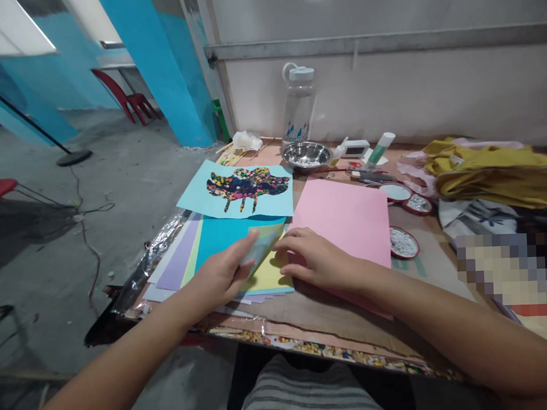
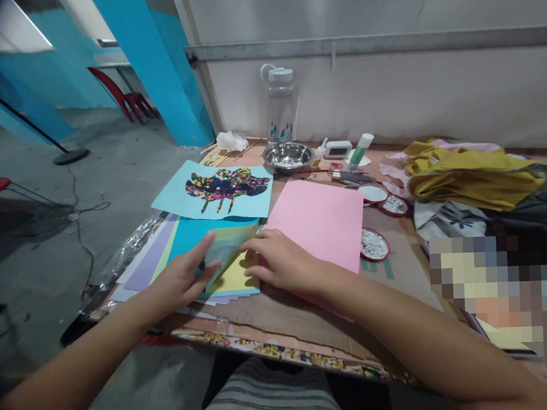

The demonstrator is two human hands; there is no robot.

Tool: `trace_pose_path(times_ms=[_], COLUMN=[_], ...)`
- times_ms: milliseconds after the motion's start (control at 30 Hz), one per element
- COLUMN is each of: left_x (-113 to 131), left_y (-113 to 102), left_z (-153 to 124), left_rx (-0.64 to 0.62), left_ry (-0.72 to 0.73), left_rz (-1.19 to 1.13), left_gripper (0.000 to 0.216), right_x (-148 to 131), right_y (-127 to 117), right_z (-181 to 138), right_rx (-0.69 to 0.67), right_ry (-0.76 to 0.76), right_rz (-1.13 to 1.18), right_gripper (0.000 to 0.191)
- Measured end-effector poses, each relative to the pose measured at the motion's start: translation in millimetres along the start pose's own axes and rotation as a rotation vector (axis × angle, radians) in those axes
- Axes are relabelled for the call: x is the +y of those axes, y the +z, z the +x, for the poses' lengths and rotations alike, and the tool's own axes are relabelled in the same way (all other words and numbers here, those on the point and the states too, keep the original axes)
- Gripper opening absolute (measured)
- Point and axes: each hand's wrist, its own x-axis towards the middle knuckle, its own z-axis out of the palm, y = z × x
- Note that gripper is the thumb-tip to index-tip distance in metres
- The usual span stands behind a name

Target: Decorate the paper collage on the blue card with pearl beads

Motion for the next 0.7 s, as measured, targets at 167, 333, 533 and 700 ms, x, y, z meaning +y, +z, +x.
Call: trace_pose_path(times_ms=[167, 333, 533, 700], left_x=[9, 12, 10, 13], left_y=[-1, -2, 0, 3], left_z=[4, 5, 4, 4], left_rx=[-0.110, -0.133, -0.107, -0.046], left_ry=[0.204, 0.232, 0.250, 0.288], left_rz=[0.246, 0.274, 0.325, 0.369], left_gripper=[0.032, 0.053, 0.057, 0.048], right_x=[-4, -8, 1, 3], right_y=[1, -10, -15, -6], right_z=[-2, -6, -9, -6], right_rx=[-0.135, -0.140, -0.158, -0.125], right_ry=[-0.053, -0.011, -0.115, -0.133], right_rz=[-0.017, 0.046, -0.006, -0.051], right_gripper=[0.048, 0.043, 0.057, 0.045])
